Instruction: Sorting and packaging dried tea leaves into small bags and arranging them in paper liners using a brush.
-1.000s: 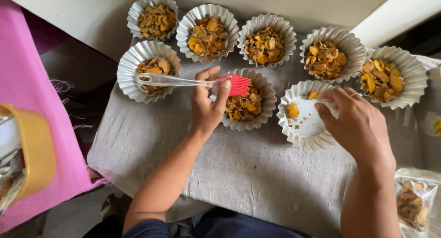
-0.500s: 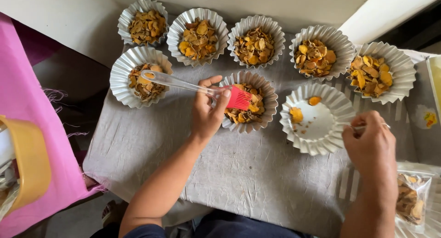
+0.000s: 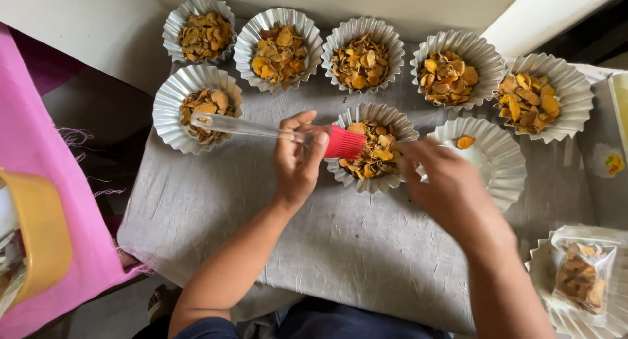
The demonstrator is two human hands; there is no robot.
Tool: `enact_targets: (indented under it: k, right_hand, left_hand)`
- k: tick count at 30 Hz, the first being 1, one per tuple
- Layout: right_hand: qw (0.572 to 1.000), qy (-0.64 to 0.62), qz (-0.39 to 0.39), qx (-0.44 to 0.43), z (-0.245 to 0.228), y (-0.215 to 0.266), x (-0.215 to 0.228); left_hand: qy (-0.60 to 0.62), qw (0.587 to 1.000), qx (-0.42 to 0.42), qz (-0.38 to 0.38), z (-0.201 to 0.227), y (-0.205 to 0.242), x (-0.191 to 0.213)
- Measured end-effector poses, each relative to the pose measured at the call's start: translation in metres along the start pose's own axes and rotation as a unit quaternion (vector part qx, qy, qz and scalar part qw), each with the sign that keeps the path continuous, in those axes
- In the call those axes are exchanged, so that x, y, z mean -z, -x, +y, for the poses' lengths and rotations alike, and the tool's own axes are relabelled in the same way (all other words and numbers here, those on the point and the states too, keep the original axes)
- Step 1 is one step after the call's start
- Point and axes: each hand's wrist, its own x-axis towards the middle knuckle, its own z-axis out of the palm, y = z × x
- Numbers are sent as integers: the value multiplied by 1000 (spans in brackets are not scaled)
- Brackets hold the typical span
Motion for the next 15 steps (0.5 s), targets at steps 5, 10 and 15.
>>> enact_targets:
  k: [5,10,15]
  right_hand:
    - [953,253,67,155,63,-42,-91]
    - [986,123,32,109,34,-33,-56]
    - [966,-255,37,-25,23,-28,-34]
  left_hand:
    - [-59,996,-48,49,-6,-3,8]
    - [-59,993,-91,50,-8,-3,4]
    - [-38,985,-155,69,-29,13,-8]
